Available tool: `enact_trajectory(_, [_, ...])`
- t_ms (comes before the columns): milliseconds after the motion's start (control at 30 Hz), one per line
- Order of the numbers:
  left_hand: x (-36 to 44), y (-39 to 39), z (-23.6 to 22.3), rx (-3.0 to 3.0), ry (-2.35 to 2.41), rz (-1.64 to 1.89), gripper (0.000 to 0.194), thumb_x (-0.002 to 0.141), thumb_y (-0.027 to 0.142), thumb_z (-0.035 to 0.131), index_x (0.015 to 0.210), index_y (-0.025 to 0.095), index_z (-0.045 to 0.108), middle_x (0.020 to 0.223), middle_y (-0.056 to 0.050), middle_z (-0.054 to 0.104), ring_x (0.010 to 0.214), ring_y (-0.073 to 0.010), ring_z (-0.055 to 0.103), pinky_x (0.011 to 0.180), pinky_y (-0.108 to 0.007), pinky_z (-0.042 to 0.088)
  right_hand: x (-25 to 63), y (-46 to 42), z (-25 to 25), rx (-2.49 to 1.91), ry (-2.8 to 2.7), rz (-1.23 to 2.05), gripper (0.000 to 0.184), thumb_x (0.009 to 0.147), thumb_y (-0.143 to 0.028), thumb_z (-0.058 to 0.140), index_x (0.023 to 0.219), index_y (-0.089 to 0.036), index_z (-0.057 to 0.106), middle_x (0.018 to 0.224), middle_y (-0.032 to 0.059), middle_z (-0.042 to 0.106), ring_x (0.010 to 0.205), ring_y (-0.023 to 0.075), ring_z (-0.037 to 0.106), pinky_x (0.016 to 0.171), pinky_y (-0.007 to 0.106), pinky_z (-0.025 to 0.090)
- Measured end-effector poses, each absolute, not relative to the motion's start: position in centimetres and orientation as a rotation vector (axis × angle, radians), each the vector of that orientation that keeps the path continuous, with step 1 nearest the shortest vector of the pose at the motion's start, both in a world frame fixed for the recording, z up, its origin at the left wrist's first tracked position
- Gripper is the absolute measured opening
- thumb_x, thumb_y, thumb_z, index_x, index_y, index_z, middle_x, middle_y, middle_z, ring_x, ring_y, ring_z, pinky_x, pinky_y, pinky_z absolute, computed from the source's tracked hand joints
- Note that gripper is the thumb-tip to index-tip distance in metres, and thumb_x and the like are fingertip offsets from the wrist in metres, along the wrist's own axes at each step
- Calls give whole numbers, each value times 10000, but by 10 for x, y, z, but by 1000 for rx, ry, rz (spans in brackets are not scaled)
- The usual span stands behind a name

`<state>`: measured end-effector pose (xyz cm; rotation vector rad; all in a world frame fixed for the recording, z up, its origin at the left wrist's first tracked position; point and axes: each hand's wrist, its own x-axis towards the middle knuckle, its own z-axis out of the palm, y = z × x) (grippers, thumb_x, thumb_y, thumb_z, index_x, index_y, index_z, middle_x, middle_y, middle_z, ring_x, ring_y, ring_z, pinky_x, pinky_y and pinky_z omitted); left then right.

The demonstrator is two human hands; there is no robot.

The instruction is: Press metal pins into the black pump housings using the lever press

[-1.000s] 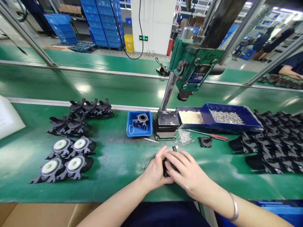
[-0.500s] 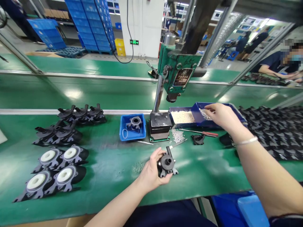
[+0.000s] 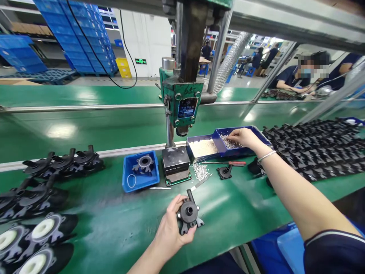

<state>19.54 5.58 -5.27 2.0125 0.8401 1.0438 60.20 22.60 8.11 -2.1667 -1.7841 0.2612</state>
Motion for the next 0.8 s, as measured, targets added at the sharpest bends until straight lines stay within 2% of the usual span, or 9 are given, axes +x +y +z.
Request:
enact_trajectory(167, [196, 58, -54, 2036, 780, 1031, 942, 836, 175, 637, 1548, 174, 21, 1397, -214, 497, 1233, -286, 603, 1055, -479, 501, 605, 223, 91, -2104, -1699, 256, 256, 876, -332, 591, 825, -138, 750, 680, 54, 742, 572, 162, 663, 580, 249, 498])
enact_trajectory(300, [197, 57, -53, 2054, 775, 1003, 973, 821, 155, 630, 1550, 168, -14, 1390, -229, 479, 1236, -295, 592, 1046, -500, 495, 577, 202, 109, -1986, -1691, 197, 248, 891, -350, 603, 897, -158, 760, 727, 50, 747, 617, 165, 671, 625, 260, 518])
enact_trajectory(433, [198, 55, -52, 2087, 774, 980, 1012, 795, 154, 639, 1553, 172, -33, 1361, -235, 475, 1246, -324, 575, 1022, -539, 497, 511, 157, 113, -1581, -1905, 547, 263, 918, -406, 629, 979, -186, 759, 766, 29, 741, 626, 149, 669, 629, 259, 544])
enact_trajectory(567, [199, 55, -55, 2110, 773, 982, 1041, 791, 165, 638, 1553, 152, -71, 1361, -255, 457, 1271, -350, 549, 1015, -573, 494, 445, 116, 96, -1260, -2257, 820, 207, 986, -315, 583, 992, -184, 744, 835, 31, 742, 734, 146, 682, 708, 265, 536])
enact_trajectory(700, [197, 54, -61, 2135, 809, 970, 1031, 798, 195, 653, 1554, 167, -48, 1407, -269, 415, 1322, -385, 501, 1017, -609, 487, 413, 104, 78, -1079, -2445, 815, 229, 1022, -257, 519, 1055, -160, 723, 932, 60, 724, 842, 162, 664, 770, 278, 519])
enact_trajectory(800, [194, 55, -58, 2076, 802, 994, 1020, 799, 332, 707, 1551, 154, 41, 1451, -269, 375, 1360, -391, 453, 1059, -611, 458, 406, 104, 74, -1074, -2579, 696, 288, 1043, -269, 459, 1022, -148, 720, 910, 74, 688, 814, 176, 635, 725, 287, 510])
